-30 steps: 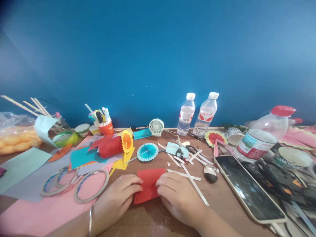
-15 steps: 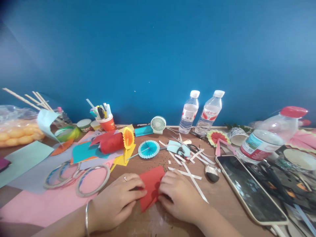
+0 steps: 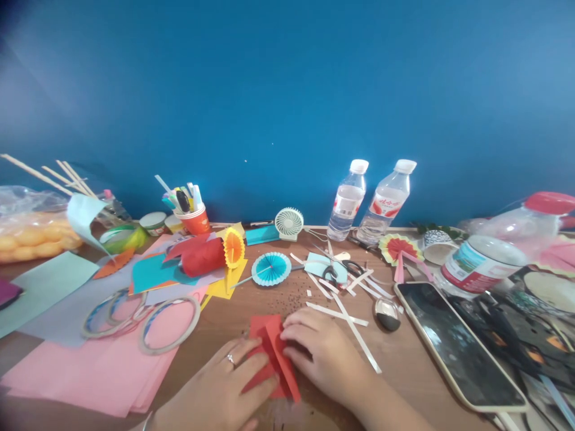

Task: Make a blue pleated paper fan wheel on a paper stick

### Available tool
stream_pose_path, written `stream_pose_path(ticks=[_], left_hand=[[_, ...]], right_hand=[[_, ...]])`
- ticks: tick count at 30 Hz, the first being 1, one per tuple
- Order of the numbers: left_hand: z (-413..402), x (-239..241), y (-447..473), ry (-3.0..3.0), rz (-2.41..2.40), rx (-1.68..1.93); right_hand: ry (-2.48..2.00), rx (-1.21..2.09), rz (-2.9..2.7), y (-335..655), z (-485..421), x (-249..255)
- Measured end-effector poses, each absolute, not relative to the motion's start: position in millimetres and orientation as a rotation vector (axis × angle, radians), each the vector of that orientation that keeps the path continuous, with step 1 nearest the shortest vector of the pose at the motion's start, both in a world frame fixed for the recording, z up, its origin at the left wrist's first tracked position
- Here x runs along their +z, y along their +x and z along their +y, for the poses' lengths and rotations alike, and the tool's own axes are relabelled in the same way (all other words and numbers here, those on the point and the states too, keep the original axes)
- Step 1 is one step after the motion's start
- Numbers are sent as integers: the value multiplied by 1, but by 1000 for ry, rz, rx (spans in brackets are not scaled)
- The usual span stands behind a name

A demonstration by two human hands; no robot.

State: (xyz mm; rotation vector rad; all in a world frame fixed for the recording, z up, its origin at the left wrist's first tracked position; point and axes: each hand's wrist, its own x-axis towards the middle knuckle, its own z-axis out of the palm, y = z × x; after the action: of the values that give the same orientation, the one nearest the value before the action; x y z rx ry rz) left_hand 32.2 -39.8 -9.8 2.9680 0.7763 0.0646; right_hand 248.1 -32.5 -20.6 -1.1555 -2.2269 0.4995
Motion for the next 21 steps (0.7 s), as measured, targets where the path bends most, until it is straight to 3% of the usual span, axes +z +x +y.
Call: stream_pose_path(ticks=[6,21], left_hand=[[-34,-14,29,3007,772,94],[-10,-11,23,2894,726,156]], right_hand=[[-1018,361,-2346,247,-32,-19],[-1108,494,-2359,245,-28,-20]])
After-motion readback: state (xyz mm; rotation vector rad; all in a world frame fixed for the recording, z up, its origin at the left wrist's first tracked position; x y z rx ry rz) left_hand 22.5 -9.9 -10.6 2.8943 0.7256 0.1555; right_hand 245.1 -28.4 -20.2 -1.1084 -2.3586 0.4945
